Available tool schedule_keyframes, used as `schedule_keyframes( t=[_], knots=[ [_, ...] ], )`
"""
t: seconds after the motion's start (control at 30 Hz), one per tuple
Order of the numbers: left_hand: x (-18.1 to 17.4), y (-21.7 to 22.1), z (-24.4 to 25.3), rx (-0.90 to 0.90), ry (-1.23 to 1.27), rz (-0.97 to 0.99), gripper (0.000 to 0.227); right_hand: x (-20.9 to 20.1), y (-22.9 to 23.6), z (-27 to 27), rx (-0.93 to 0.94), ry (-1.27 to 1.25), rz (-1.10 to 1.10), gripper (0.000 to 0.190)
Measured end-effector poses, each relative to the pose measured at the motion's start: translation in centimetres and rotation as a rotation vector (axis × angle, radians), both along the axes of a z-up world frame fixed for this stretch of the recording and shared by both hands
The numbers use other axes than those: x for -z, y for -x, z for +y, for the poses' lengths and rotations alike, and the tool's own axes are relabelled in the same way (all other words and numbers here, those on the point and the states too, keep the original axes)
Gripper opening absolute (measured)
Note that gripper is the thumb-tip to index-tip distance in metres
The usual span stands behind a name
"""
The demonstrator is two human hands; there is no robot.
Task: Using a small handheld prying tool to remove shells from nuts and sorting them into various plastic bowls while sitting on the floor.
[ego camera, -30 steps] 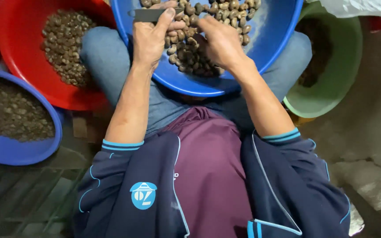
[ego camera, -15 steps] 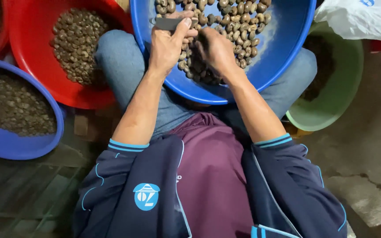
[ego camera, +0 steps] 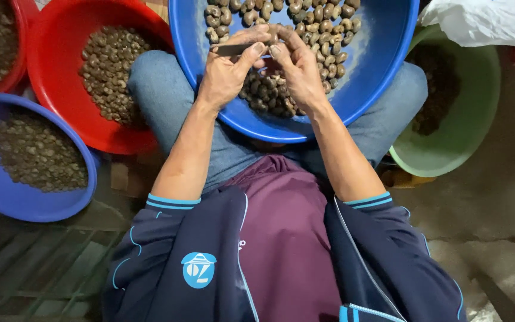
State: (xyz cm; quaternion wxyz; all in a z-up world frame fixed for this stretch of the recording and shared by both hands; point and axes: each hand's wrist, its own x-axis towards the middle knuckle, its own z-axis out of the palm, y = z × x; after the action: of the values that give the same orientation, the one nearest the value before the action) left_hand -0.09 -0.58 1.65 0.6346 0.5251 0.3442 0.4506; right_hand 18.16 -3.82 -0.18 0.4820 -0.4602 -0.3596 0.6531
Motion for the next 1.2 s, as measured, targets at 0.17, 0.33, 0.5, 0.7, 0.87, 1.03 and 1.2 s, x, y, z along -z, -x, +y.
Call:
schedule_keyframes(
  t=[0.17, 0.33, 0.5, 0.7, 0.87, 1.03, 1.2],
  knots=[
    [-0.5, -0.1, 0.0, 0.004, 0.002, 0.038, 0.020, 0.5, -0.6, -0.3, -0.024, 0.052, 0.114, 0.044],
    [-0.9, 0.0, 0.1, 0.014, 0.037, -0.047, 0.020, -0.8, -0.6, -0.3, 0.005, 0.078, 0.191, 0.039],
    [-0.9, 0.0, 0.0, -0.055, 0.054, 0.066, 0.024, -1.8, -0.2, 0.0, 0.023, 0.131, 0.181, 0.046],
    [-1.3, 0.1, 0.1, -0.020, 0.072, -0.004, 0.020, -1.3, -0.6, -0.1, 0.020, 0.139, 0.261, 0.043],
    [-1.1, 0.2, 0.1, 0.022, 0.065, -0.027, 0.024, -0.6, -0.9, -0.1, 0.042, 0.152, 0.343, 0.045],
    [-1.5, 0.1, 0.0, 0.033, 0.197, -0.117, 0.022, -0.7, -0.8, -0.2, 0.050, 0.156, 0.330, 0.045],
    [-1.6, 0.1, 0.1, 0.010, 0.104, -0.033, 0.020, -0.6, -0.8, -0.3, 0.067, 0.150, 0.297, 0.041]
  ],
)
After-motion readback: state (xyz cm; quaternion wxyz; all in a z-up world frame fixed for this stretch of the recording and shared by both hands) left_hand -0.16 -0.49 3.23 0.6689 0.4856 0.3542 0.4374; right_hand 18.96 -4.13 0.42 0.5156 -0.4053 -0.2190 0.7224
